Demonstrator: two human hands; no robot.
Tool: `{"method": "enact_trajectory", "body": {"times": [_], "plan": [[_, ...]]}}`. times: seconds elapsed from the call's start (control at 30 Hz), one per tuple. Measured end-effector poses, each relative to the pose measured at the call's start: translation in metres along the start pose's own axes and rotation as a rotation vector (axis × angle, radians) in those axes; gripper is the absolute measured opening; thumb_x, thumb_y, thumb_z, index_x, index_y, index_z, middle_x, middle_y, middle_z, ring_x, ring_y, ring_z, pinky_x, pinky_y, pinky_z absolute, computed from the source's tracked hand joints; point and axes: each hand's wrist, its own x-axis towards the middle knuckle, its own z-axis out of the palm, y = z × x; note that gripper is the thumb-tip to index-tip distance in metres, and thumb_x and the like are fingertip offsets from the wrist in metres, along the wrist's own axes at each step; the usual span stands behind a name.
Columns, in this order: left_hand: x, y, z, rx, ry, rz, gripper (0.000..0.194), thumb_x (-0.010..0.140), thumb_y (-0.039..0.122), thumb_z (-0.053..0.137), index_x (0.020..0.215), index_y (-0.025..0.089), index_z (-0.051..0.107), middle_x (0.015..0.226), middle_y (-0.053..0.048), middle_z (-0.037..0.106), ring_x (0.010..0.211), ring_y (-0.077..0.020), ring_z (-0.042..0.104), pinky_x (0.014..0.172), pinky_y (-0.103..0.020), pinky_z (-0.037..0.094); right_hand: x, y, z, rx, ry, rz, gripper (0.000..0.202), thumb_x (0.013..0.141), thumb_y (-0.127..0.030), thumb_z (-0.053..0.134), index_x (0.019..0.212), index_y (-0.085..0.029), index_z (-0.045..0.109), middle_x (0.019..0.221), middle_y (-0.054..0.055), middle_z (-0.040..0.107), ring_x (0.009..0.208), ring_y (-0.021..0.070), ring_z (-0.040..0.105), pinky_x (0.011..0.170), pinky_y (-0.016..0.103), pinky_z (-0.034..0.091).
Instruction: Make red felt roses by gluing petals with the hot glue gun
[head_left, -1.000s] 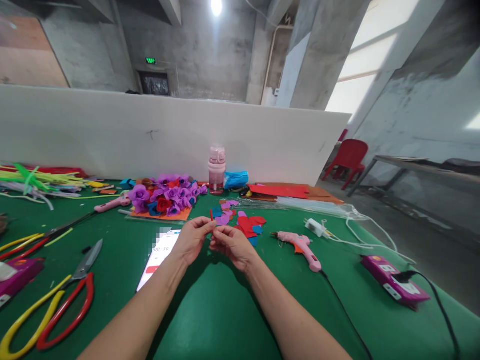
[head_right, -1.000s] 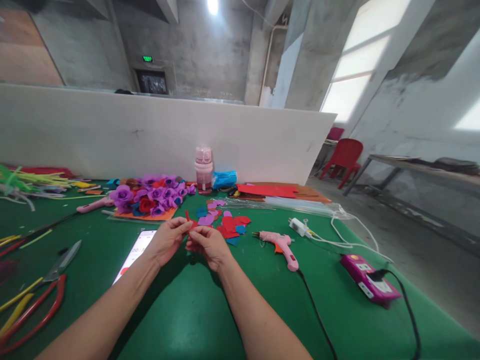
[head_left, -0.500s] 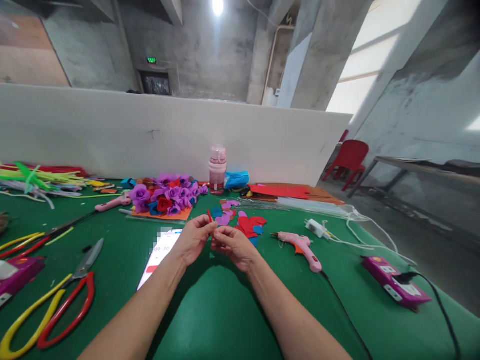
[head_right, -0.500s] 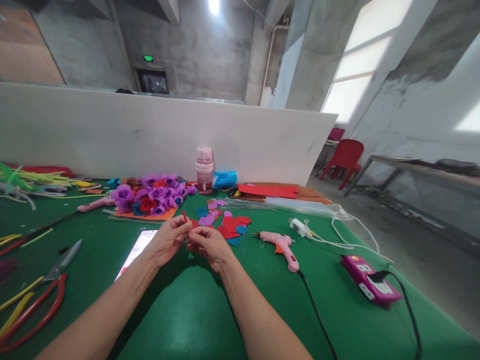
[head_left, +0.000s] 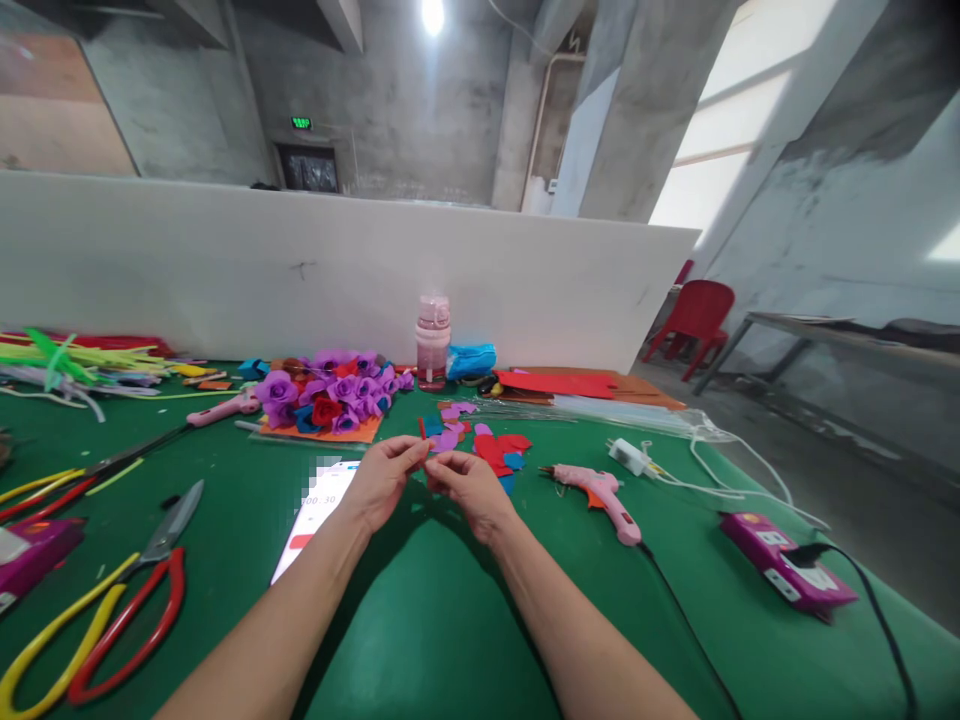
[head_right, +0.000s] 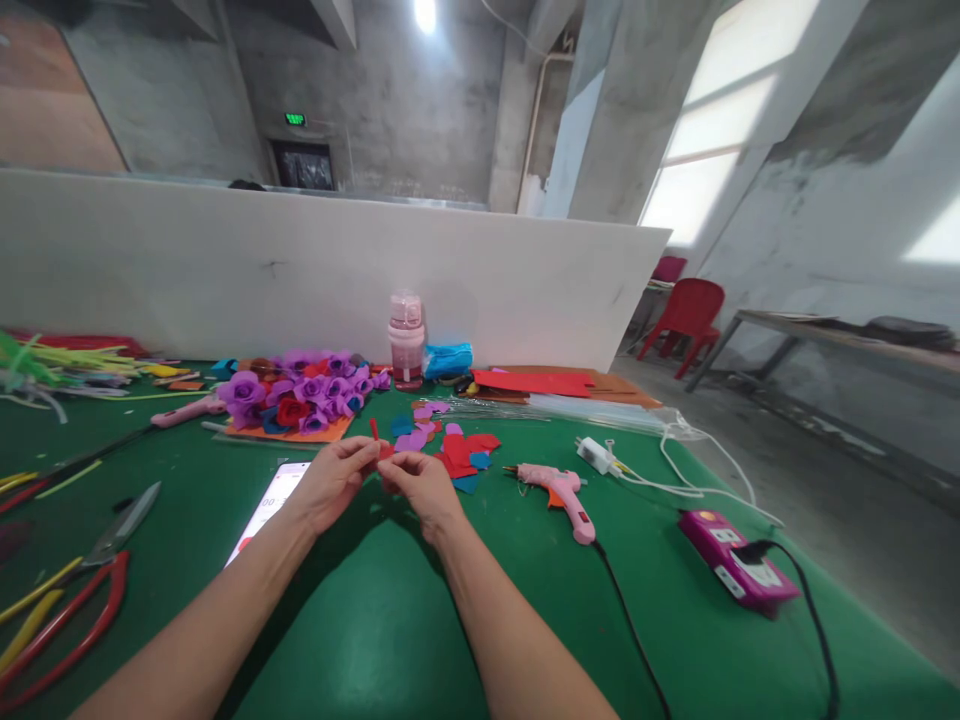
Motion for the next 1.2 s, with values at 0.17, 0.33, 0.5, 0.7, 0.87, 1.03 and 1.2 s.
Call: {"method": "enact_trajectory", "body": {"times": [0.17,0.33,0.5,0.7,0.87,1.03,1.2], "plan": [[0.0003,-0.0004,0.0009,-0.016,0.036,0.019,0.022,0.053,0.028,0.078,0.059,0.014,0.063,0.058,0.001,0.059,0.058,-0.0084,0.05,0.059,-0.021,0.038,0.0025,0.0013,0.0029,-0.258,0.062,-0.234,0.014,0.06,-0.03,0.071,0.066,-0.018,0.067,0.064,-0.001,0.064,0.06,0.0118,0.054,0.061,0.026,0.042],[-0.0003,0.0002,0.0019,-0.022,0.041,0.05,0.022,0.053,0.025,0.078,0.06,0.014,0.06,0.062,0.001,0.058,0.063,-0.0092,0.052,0.062,-0.021,0.039,0.0013,0.0001,0.004,-0.317,0.077,-0.286,0.011,0.065,-0.031,0.067,0.066,-0.019,0.066,0.063,-0.001,0.062,0.06,0.0131,0.053,0.06,0.026,0.041],[0.0008,-0.0001,0.0001,0.032,0.01,0.015,0.031,0.059,0.028,0.075,0.087,0.016,0.067,0.077,-0.002,0.063,0.066,-0.01,0.053,0.062,-0.021,0.039,0.0033,-0.0004,0.0007,-0.265,0.08,-0.278,0.014,0.065,-0.032,0.067,0.065,-0.019,0.064,0.062,-0.001,0.061,0.058,0.012,0.052,0.058,0.025,0.039],[0.0014,-0.0015,-0.0018,0.103,0.05,0.083,0.018,0.057,0.028,0.076,0.06,0.015,0.066,0.062,-0.001,0.061,0.062,-0.0102,0.051,0.063,-0.022,0.039,0.0041,0.0036,0.0011,-0.253,0.059,-0.259,0.013,0.063,-0.03,0.068,0.066,-0.018,0.064,0.062,-0.002,0.062,0.059,0.0121,0.053,0.061,0.025,0.041],[0.0006,-0.0004,-0.0016,0.075,0.054,0.072,0.019,0.056,0.027,0.077,0.062,0.015,0.063,0.06,0.002,0.058,0.059,-0.0083,0.049,0.059,-0.021,0.037,0.0018,0.0016,0.0039,-0.258,0.024,-0.208,0.011,0.061,-0.028,0.069,0.065,-0.018,0.066,0.061,-0.002,0.063,0.058,0.0124,0.053,0.061,0.026,0.041],[0.0027,0.0024,-0.0031,0.035,0.073,0.033,0.031,0.06,0.036,0.074,0.082,0.015,0.068,0.065,0.001,0.058,0.059,-0.0081,0.049,0.058,-0.021,0.037,0.0005,-0.0035,0.0026,-0.165,0.074,-0.162,0.017,0.062,-0.033,0.071,0.065,-0.017,0.065,0.06,-0.002,0.061,0.057,0.0103,0.052,0.06,0.024,0.041],[0.0032,0.0009,-0.0049,0.106,0.073,0.035,0.027,0.059,0.036,0.074,0.074,0.013,0.068,0.063,0.0,0.059,0.059,-0.0081,0.047,0.059,-0.021,0.035,0.0003,-0.0014,0.0028,-0.167,0.027,-0.135,0.018,0.062,-0.032,0.071,0.066,-0.016,0.064,0.058,-0.002,0.06,0.055,0.0085,0.052,0.059,0.023,0.041]]}}
